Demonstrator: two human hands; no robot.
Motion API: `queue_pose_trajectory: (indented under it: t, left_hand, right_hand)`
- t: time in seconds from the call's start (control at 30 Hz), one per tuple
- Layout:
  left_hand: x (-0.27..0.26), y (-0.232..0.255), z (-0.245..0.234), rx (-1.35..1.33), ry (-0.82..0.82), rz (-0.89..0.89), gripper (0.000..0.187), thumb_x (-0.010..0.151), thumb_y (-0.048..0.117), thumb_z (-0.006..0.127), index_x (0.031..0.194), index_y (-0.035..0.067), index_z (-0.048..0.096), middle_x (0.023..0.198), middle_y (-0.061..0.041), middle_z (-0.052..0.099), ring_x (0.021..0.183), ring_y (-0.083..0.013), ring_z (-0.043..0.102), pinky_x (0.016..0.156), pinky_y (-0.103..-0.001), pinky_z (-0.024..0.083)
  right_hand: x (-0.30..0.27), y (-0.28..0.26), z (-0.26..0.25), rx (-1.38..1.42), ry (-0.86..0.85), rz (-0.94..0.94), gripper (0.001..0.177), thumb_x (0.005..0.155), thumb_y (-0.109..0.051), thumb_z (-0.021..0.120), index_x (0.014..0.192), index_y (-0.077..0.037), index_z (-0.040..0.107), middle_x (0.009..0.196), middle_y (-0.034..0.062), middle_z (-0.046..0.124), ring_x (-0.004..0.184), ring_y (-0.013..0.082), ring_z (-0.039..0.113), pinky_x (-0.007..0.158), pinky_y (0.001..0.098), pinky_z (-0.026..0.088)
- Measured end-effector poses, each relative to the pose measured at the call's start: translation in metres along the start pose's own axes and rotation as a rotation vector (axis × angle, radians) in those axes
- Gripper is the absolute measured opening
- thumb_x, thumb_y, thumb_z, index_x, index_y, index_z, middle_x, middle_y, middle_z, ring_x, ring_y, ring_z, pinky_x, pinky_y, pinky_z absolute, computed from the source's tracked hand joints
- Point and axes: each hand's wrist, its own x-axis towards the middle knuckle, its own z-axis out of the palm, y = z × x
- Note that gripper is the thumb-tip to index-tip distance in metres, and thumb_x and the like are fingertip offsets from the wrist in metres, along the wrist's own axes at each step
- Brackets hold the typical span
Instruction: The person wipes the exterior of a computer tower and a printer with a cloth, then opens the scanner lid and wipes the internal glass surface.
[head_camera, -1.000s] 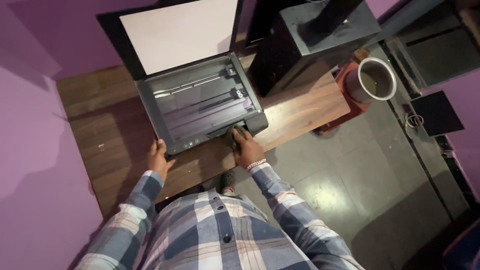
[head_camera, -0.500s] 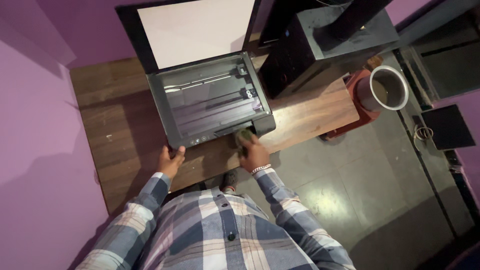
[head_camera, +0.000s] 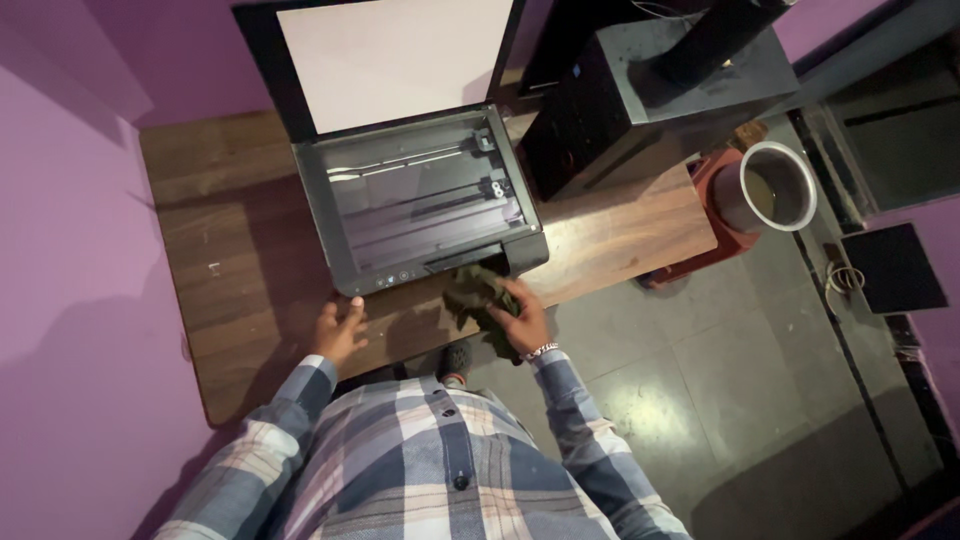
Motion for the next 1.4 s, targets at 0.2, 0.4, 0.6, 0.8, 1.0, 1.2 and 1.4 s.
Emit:
queue_pose_trajectory:
  t: [0.2, 0.4, 0.6, 0.8, 1.0, 1.2, 1.4]
  left_hand:
    - [0.013, -0.006, 0.001, -0.058, -0.010, -0.041, 0.086, 0.092, 0.049, 0.064, 0.152, 0.002, 0.025, 0.129, -0.027, 0.065, 0.114, -0.0351, 0.068, 0.088, -0.052, 0.059]
    - [0.013, -0.005, 0.002, -0.037, 0.029, 0.048, 0.064, 0.096, 0.045, 0.069, 0.129, -0.009, 0.055, 0.124, -0.020, 0.067, 0.113, -0.0344, 0.070, 0.086, -0.049, 0.062]
    - [-0.027, 0.028, 0.002, 0.328, 0.025, -0.077, 0.055, 0.099, 0.050, 0.063, 0.121, 0.000, 0.072, 0.115, -0.021, 0.073, 0.108, -0.0370, 0.069, 0.084, -0.045, 0.060]
    - [-0.099, 0.064, 0.003, 0.177, -0.294, 0.384, 0.070, 0.101, 0.051, 0.058, 0.153, 0.008, 0.044, 0.144, -0.009, 0.058, 0.133, -0.0213, 0.053, 0.108, -0.031, 0.041]
    - [-0.100, 0.082, 0.000, -0.008, -0.320, 0.152, 0.068, 0.117, 0.061, 0.036, 0.145, 0.000, 0.044, 0.124, -0.031, 0.051, 0.111, -0.0624, 0.040, 0.092, -0.068, 0.032]
    - [-0.108, 0.149, -0.019, -0.513, -0.709, 0.177, 0.086, 0.090, 0.072, 0.034, 0.155, 0.016, 0.034, 0.141, -0.005, 0.054, 0.129, -0.0166, 0.060, 0.104, -0.041, 0.058]
    - [-0.075, 0.175, -0.066, -0.364, -0.031, 0.308, 0.062, 0.100, 0.054, 0.049, 0.136, 0.007, 0.065, 0.115, -0.014, 0.075, 0.097, -0.0200, 0.069, 0.073, -0.036, 0.062]
  right_hand:
    - [0.007, -0.053, 0.007, -0.268, 0.258, -0.188, 0.048, 0.082, 0.000, 0.073, 0.129, -0.005, 0.069, 0.126, 0.0176, 0.055, 0.116, 0.0360, 0.059, 0.099, 0.0397, 0.050]
    - [0.009, -0.073, 0.030, -0.611, 0.095, 0.008, 0.060, 0.072, -0.002, 0.070, 0.131, -0.011, 0.066, 0.144, 0.0268, 0.045, 0.115, 0.0436, 0.059, 0.091, 0.0479, 0.054]
    - [-0.002, -0.034, 0.068, -0.442, -0.504, -0.037, 0.045, 0.081, -0.008, 0.075, 0.126, -0.014, 0.072, 0.131, 0.0208, 0.061, 0.115, 0.0372, 0.066, 0.101, 0.0416, 0.053]
    - [0.009, -0.103, 0.086, 0.357, -0.532, -0.077, 0.054, 0.100, -0.014, 0.067, 0.150, -0.007, 0.050, 0.153, 0.0118, 0.050, 0.142, 0.0238, 0.049, 0.120, 0.0359, 0.037]
    - [0.024, -0.189, 0.137, 0.262, -0.547, -0.271, 0.096, 0.100, -0.016, 0.069, 0.167, -0.010, 0.001, 0.169, 0.0162, 0.018, 0.157, 0.0236, 0.024, 0.127, 0.0381, 0.023]
    - [0.056, -0.184, 0.167, 0.260, -0.308, -0.195, 0.090, 0.095, -0.009, 0.074, 0.159, -0.009, 0.012, 0.134, 0.0148, 0.060, 0.122, 0.0234, 0.064, 0.107, 0.0371, 0.053]
    - [0.150, -0.147, 0.190, 0.069, -0.016, -0.193, 0.056, 0.085, -0.013, 0.085, 0.129, -0.002, 0.052, 0.113, 0.0143, 0.072, 0.103, 0.0237, 0.072, 0.088, 0.0369, 0.058]
